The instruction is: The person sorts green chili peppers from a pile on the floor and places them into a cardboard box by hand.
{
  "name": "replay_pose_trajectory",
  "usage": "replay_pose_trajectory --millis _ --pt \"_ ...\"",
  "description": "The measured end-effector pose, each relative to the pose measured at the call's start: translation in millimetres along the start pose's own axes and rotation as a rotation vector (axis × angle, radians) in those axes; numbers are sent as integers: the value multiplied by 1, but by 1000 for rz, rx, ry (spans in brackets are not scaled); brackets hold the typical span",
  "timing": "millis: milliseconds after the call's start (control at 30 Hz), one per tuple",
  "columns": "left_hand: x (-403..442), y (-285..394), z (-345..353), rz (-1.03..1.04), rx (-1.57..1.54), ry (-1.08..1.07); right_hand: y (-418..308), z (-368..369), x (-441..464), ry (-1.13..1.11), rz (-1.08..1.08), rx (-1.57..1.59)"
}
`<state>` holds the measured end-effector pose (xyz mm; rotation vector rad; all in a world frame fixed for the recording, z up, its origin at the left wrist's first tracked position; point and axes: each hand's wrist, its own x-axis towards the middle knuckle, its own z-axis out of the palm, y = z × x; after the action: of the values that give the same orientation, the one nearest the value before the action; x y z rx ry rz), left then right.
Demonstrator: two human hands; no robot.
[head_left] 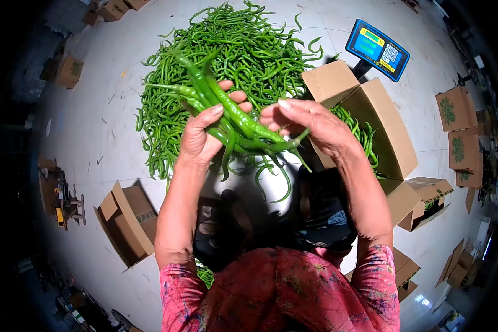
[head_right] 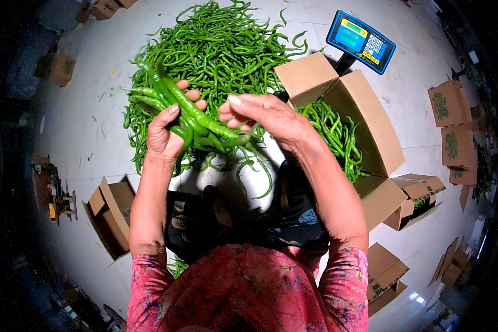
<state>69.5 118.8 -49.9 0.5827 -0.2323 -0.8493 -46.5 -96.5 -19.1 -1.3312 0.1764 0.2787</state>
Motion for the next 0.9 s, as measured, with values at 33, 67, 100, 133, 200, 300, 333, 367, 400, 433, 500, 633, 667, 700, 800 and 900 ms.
replay_pose_trajectory --millis 33,67,100,133,200,300,333,367,400,433,500,633,667,700,800,900 --pt "0 0 -1 -31 -19 -22 -2 0 -2 -80 6 -6" --pt "0 -1 -1 -63 -39 -46 -1 -2 -1 -122 18 -34" --pt "-1 -2 -1 -66 6 -33 1 -4 0 -162 30 -64" --pt "-2 -4 -2 -67 51 -21 4 -3 1 -165 52 -92" --pt "-3 -10 1 -65 89 -5 10 1 6 -167 98 -147" --pt "-1 -19 8 -90 179 56 22 17 13 -184 123 -221" --pt "-1 -20 7 -97 214 38 28 18 18 -237 138 -173" --pt "-1 -21 8 -100 219 44 30 18 18 -203 158 -198" --pt "-1 -21 9 -103 224 50 30 19 17 -167 179 -224" --pt "0 -21 10 -107 228 55 29 20 16 -131 199 -249" --pt "0 -21 10 -128 274 18 30 24 17 -114 174 -211" --pt "5 -27 1 -183 288 -41 36 30 21 -90 136 -72" --pt "4 -27 1 -188 293 -35 39 28 22 -59 158 -74" --pt "4 -25 4 -192 298 -28 40 27 22 -29 181 -78" --pt "1 -22 6 -138 343 2 43 24 22 14 139 24" --pt "3 -23 -6 -147 441 47 45 26 26 39 40 85"
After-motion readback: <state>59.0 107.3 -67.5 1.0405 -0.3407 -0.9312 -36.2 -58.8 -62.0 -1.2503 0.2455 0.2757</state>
